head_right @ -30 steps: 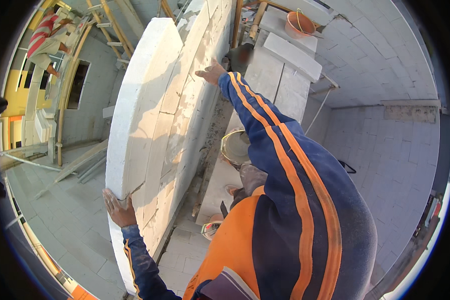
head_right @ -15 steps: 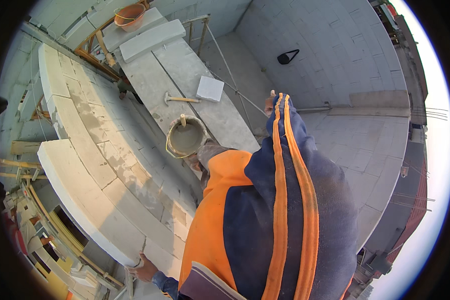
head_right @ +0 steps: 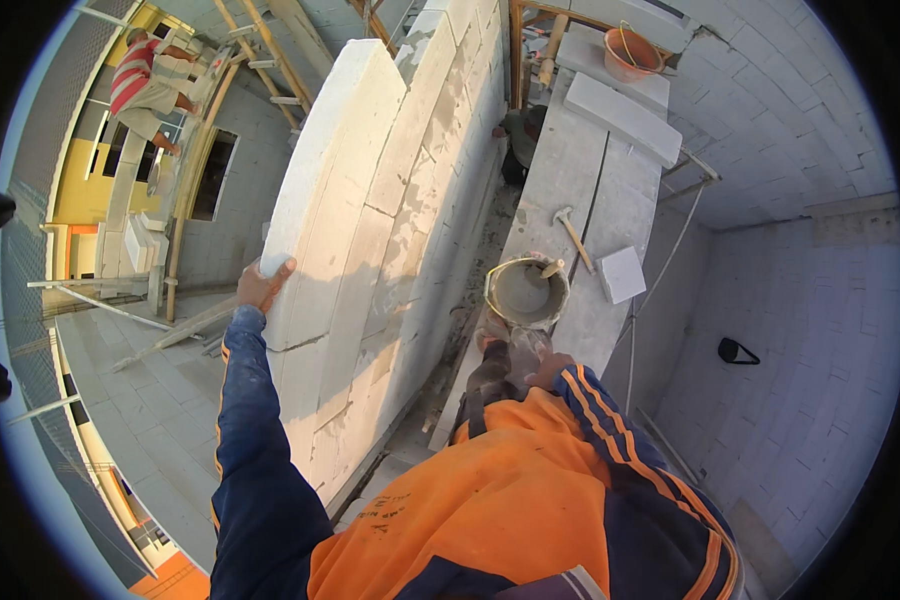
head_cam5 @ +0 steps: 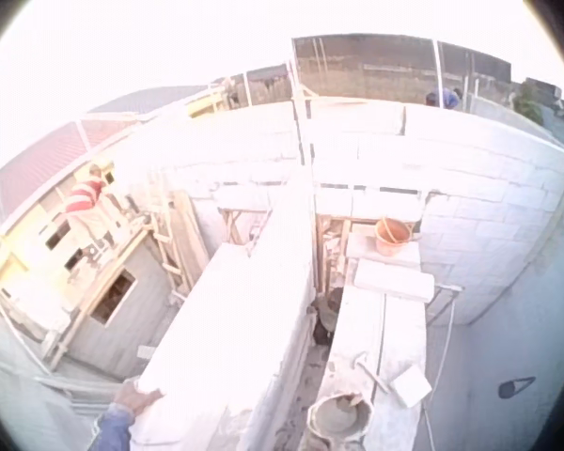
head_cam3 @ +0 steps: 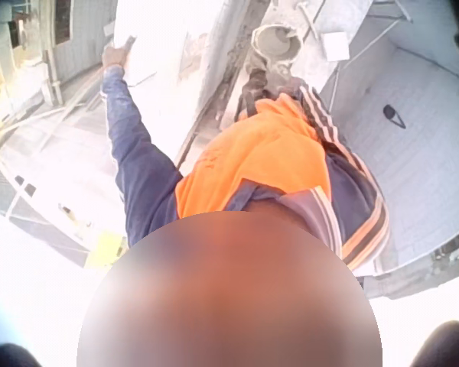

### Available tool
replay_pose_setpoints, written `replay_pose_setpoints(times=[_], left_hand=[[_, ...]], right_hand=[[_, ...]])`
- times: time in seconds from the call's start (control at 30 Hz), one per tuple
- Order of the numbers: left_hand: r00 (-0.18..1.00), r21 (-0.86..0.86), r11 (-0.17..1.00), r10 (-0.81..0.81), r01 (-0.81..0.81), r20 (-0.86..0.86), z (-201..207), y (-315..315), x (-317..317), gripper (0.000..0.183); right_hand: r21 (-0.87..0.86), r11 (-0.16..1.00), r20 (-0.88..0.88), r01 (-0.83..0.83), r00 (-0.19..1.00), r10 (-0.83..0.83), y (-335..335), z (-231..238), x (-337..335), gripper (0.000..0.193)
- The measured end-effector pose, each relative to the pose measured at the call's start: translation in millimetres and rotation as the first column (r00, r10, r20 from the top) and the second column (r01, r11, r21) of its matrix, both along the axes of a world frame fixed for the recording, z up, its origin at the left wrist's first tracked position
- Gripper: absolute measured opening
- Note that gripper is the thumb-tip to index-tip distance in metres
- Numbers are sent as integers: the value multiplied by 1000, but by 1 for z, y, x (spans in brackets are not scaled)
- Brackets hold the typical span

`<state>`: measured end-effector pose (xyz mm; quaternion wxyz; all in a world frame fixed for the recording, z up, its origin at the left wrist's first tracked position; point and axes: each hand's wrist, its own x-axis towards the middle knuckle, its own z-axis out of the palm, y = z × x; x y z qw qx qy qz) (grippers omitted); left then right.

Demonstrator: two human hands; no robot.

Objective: The person places white blocks onto a wall, using a hammer to tap them into position. He repeatedly picks up blocks, aligns them, and taps them to secure them in place.

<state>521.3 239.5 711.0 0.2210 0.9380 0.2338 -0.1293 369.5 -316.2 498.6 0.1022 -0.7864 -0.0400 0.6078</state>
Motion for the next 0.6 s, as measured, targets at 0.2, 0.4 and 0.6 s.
replay_pose_setpoints(times=[0.2, 0.4, 0.6], left_hand=[[999, 31, 1000, -6, 7, -44, -5, 3, 1, 109], [999, 44, 999, -32, 32, 0, -5, 5, 1, 106], [999, 22, 1000, -17, 16, 34, 1, -2, -2, 95]], right_hand=[[99, 993, 85, 61, 994, -70, -27, 14, 6, 109], [91, 993, 162, 68, 983, -83, -8, 22, 13, 101], [21, 951, 400, 309, 869, -292, -44, -8, 37, 75]])
